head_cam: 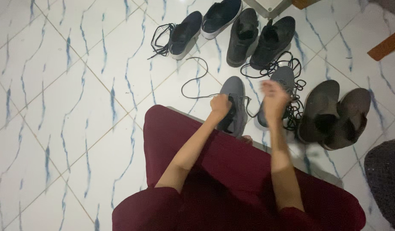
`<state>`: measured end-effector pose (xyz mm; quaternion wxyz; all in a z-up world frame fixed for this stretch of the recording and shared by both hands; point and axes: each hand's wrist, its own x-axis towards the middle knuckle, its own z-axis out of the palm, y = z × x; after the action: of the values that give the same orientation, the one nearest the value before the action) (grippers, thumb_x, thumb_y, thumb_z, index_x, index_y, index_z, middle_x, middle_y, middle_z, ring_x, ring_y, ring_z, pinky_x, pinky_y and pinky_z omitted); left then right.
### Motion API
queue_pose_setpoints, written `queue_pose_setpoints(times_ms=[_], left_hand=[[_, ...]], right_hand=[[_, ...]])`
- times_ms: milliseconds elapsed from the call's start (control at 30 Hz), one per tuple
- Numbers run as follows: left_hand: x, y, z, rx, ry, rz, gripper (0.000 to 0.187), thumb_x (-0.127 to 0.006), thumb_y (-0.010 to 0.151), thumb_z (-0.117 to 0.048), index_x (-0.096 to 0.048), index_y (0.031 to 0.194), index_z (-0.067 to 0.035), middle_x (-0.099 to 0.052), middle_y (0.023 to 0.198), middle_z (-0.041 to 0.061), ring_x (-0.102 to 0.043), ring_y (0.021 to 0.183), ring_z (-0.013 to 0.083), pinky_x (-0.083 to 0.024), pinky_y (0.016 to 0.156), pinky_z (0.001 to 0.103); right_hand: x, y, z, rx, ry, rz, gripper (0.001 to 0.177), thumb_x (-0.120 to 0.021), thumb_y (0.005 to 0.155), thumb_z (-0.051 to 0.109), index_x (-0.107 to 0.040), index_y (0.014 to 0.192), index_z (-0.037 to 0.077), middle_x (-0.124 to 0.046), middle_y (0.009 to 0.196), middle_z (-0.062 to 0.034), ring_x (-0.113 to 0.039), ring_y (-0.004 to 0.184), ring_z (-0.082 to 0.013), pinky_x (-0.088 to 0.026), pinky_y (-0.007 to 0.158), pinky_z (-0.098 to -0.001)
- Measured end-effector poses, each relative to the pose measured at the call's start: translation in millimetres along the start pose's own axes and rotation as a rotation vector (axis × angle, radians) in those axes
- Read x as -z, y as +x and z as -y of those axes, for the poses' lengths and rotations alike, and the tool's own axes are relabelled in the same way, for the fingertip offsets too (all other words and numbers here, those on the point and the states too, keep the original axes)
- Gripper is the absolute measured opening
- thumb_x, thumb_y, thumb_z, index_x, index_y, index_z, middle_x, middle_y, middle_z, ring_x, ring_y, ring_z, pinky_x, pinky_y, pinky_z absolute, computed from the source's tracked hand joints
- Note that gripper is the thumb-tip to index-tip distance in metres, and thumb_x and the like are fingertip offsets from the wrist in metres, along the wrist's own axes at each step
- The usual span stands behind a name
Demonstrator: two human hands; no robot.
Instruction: The person sits on the floor and re-laces a pair of gray sneakers. They thread the laces through the eyelets, pull them tight, and tie a knot, repeating the process for both shoes.
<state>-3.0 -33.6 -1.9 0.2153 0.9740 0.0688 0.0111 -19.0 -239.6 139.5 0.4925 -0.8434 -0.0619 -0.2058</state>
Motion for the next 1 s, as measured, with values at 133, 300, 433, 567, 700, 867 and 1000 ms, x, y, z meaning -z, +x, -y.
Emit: queue_pose_setpoints(times_ms=[133,300,433,567,700,867,1000], left_hand=[[-13,4,28,-0.057,-0.108,-0.097,0.033,-0.073,0.074,-0.029,-0.074,0.086,0.002,-0.072,0.089,0.024,-0.071,0.087,0.0451,-0.057,0.072,0.054],[-33,18,56,0.044,-0.28,0.034,0.027,-0.063,0.085,-0.03,-0.08,0.098,-0.014,-0.075,0.092,0.021,-0.073,0.089,0.0399,-0.058,0.081,0.05],[-31,18,69,0.005,-0.407,0.057,0.023,-0.063,0.08,-0.023,-0.081,0.09,-0.013,-0.076,0.086,0.016,-0.075,0.081,0.0346,-0.057,0.074,0.045],[-9,13,68,0.083,-0.527,0.158,0.02,-0.062,0.081,-0.019,-0.079,0.082,-0.007,-0.076,0.074,0.013,-0.076,0.07,0.0251,-0.056,0.068,0.036],[3,10,63,0.171,-0.672,0.174,0.017,-0.064,0.077,-0.013,-0.079,0.083,-0.007,-0.075,0.07,0.007,-0.069,0.063,0.0141,-0.052,0.06,0.029],[-7,14,70,0.163,-0.754,0.204,0.017,-0.066,0.076,-0.011,-0.079,0.085,-0.006,-0.074,0.07,0.004,-0.066,0.063,0.0115,-0.051,0.06,0.028],[-21,18,79,0.056,-0.764,0.179,0.018,-0.063,0.078,-0.01,-0.079,0.086,-0.005,-0.075,0.071,0.004,-0.068,0.066,0.011,-0.052,0.062,0.028]], right_hand=[[-64,-26,2,-0.093,0.177,0.224,0.013,-0.069,0.096,0.004,-0.075,0.108,0.002,-0.078,0.092,-0.0089,-0.075,0.08,-0.0152,-0.058,0.068,-0.0279],[-95,-38,-33,-0.136,0.169,0.27,0.011,-0.072,0.092,0.003,-0.075,0.103,0.001,-0.078,0.087,-0.0079,-0.077,0.078,-0.0144,-0.06,0.069,-0.0284],[-97,-39,-49,-0.114,0.076,0.244,0.008,-0.075,0.091,0.003,-0.077,0.099,0.001,-0.078,0.083,-0.0096,-0.076,0.072,-0.0149,-0.059,0.064,-0.0286],[-101,-34,-38,-0.025,0.046,0.209,0.005,-0.076,0.087,0.0,-0.077,0.093,0.001,-0.076,0.08,-0.0125,-0.076,0.069,-0.0188,-0.058,0.062,-0.0298],[-100,-38,-25,0.09,-0.081,0.244,0.004,-0.077,0.088,0.0,-0.077,0.092,0.002,-0.069,0.082,-0.0154,-0.074,0.07,-0.0245,-0.056,0.064,-0.034],[-99,-43,-11,0.115,-0.203,0.278,0.005,-0.075,0.089,0.003,-0.077,0.093,0.003,-0.067,0.087,-0.0162,-0.068,0.077,-0.0346,-0.053,0.068,-0.0431],[-102,-43,-10,0.208,-0.278,0.233,0.003,-0.074,0.089,0.007,-0.076,0.09,0.005,-0.066,0.087,-0.0168,-0.066,0.079,-0.0397,-0.053,0.071,-0.0474]])
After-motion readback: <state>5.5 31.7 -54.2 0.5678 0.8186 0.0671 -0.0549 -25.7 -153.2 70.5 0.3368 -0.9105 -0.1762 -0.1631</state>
